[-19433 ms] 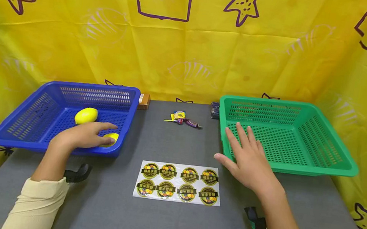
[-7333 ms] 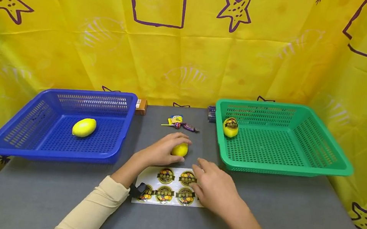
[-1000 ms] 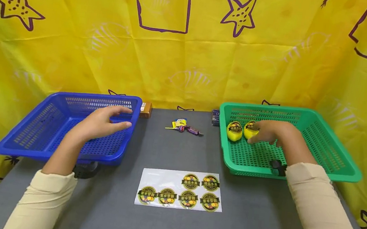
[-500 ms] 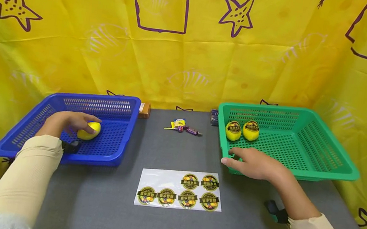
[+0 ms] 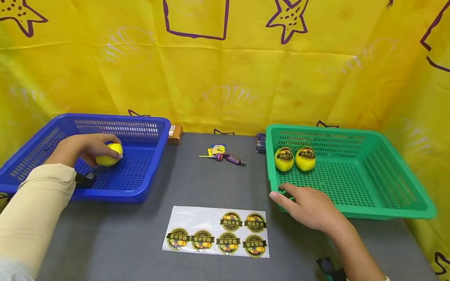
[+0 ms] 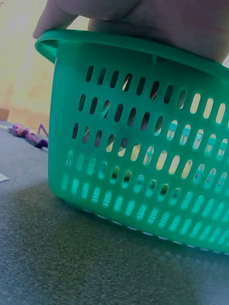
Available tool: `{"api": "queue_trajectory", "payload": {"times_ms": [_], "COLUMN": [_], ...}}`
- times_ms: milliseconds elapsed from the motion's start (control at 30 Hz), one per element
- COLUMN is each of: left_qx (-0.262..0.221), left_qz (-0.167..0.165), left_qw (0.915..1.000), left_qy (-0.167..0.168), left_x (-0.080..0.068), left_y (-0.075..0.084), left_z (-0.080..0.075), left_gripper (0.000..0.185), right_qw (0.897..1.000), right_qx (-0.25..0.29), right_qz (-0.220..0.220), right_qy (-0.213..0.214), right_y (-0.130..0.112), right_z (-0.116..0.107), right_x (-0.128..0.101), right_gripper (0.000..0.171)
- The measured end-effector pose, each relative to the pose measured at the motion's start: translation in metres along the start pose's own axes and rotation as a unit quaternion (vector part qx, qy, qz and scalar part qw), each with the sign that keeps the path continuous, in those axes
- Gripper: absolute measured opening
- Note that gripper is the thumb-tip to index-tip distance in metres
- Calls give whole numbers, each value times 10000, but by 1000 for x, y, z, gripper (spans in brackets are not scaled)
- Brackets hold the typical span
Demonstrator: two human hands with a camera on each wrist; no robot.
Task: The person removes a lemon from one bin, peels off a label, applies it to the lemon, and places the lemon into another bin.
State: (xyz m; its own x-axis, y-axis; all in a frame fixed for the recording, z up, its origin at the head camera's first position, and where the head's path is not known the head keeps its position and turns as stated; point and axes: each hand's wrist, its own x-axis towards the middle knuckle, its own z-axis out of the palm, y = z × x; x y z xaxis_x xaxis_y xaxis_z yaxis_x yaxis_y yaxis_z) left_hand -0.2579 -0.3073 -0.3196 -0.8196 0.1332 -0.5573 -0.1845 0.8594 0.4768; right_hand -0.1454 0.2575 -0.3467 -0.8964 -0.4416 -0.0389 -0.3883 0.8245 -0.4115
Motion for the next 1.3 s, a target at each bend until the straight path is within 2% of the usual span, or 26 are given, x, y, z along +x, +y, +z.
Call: {"api": "queue_trajectory", "payload": {"times_ms": [133,200,233,267,333,400,533,600,633,700,800,867,933,1033,1100,1200,1300], "left_qx": [220,469,698,917,1313,1594,1908,2084,2157,2280,2473,2649,2853,3114,3226,3348,3414], "left_qz": [800,1229,1461,1690,2164,2586,3328,3648,3753,3902,3939,3962,4030,4161,4224,4240,4170], "left_qw": [9961,9888,9818,9732,9498,9261,8862,8663,8598,8540,8577,8575,8519,8409,8351,8306,8335], "left_qy": [291,710,992,1265,1841,2240,2599,2701,2709,2577,2189,1939,1747,1511,1421,1353,1218], "left_x": [-9,-18,-24,-29,-39,-47,-56,-53,-51,-42,-26,-15,-2,13,18,18,14], "left_y": [22,38,47,55,74,92,125,138,143,151,160,166,171,175,175,174,174], "left_z": [1,5,8,11,22,36,73,94,106,129,161,177,190,203,207,209,208], "left_gripper": [61,64,66,67,66,64,58,57,56,56,62,67,67,60,55,52,54], "right_qw": [9999,9998,9997,9997,9996,9995,9992,9988,9986,9978,9962,9952,9944,9939,9934,9927,9926], "right_qx": [-85,-109,-113,-117,-113,-111,-120,-147,-162,-208,-319,-376,-416,-447,-492,-552,-545], "right_qz": [127,167,175,180,204,229,275,276,271,243,214,179,163,123,105,84,102], "right_qy": [68,98,115,130,152,179,274,373,433,573,785,890,961,1003,1031,1067,1078], "right_y": [-1,-1,-1,-1,-2,-1,-1,-1,-1,0,1,1,2,1,0,-1,-1], "right_z": [2,2,2,2,3,4,6,7,8,10,13,15,17,18,19,19,18], "right_x": [-2,-2,-3,-3,-4,-4,-6,-7,-8,-8,-9,-8,-8,-6,-5,-4,-4], "right_gripper": [57,57,58,58,58,58,58,57,56,54,52,50,50,50,50,50,50]}}
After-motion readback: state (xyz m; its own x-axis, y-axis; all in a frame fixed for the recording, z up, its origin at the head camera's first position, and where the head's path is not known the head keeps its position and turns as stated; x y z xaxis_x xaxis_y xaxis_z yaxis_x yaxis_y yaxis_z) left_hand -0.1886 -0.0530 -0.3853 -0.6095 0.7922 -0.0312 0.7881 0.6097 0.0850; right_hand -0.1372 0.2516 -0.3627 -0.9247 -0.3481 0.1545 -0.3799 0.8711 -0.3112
